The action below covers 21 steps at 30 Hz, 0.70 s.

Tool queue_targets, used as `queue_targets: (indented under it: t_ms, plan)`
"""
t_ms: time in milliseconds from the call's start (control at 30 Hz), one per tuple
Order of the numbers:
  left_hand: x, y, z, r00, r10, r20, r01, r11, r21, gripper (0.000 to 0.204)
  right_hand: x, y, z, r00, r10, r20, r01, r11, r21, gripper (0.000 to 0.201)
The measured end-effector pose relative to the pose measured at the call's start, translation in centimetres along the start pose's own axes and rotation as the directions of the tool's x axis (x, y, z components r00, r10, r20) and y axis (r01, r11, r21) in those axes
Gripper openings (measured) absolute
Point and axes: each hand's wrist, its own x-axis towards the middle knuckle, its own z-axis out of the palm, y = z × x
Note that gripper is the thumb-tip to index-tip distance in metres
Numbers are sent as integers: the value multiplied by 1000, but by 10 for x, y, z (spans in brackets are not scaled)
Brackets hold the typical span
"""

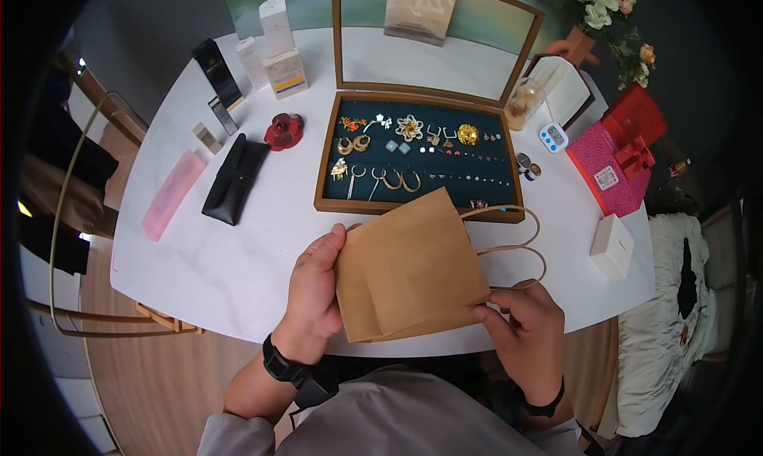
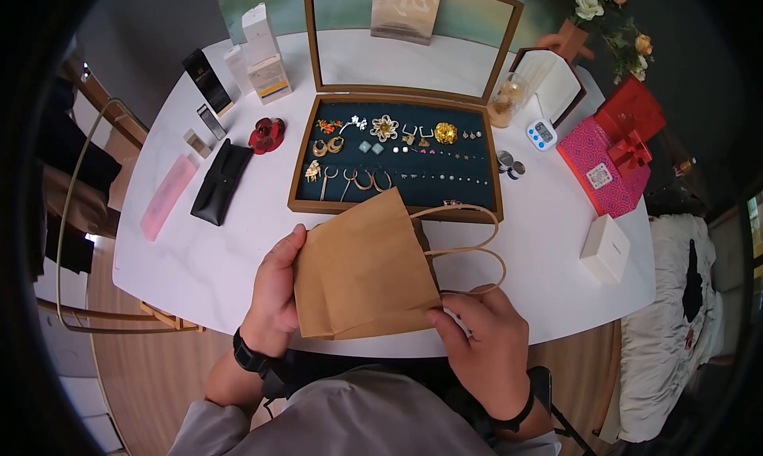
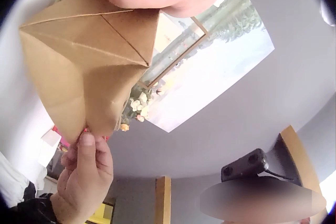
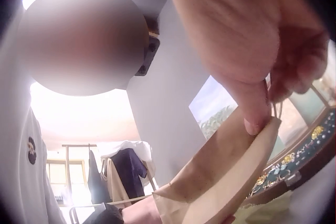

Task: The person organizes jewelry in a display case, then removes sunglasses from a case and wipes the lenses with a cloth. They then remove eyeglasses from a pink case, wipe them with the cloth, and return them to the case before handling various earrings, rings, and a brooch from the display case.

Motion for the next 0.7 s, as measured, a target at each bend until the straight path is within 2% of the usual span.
queue_targets:
  t_ms: [133,200,233,300,333,400,433,500,633,700]
  plan:
    - [-2,0,5,999,35,-10,-36,999,-36,32,-5,-9,-5,999,41,10,-40,997,-69,15]
    - [-1,0,3,999,35,-19,-36,998,-47,32,-5,-7,-7,994,-106,-12,105,993,-49,17]
    - [0,0,3,999,34,-28,-36,998,-58,32,-3,-6,-8,994,-106,-13,105,993,-49,17]
    - [1,-1,3,1000,16,-20,-17,998,-68,31,3,0,-11,983,-161,88,134,958,254,18]
    - [1,0,2,1000,-2,-15,0,997,-78,30,3,3,-13,983,-161,89,134,958,255,18]
    - [-2,1,5,1000,-22,0,22,996,-91,30,3,7,-16,924,-61,377,-164,827,537,17]
    - [-2,2,6,999,-42,19,44,994,-103,29,3,8,-15,923,-63,379,-164,826,538,17]
    - [-3,2,7,999,-52,14,54,992,-112,29,4,8,-14,856,73,512,-429,655,623,19]
    - [-2,-2,5,999,-50,-5,49,993,-111,28,11,11,-9,823,24,568,-464,606,646,22]
    - [-2,-2,5,999,-42,-23,40,995,-93,28,10,17,-9,799,37,600,-466,670,579,22]
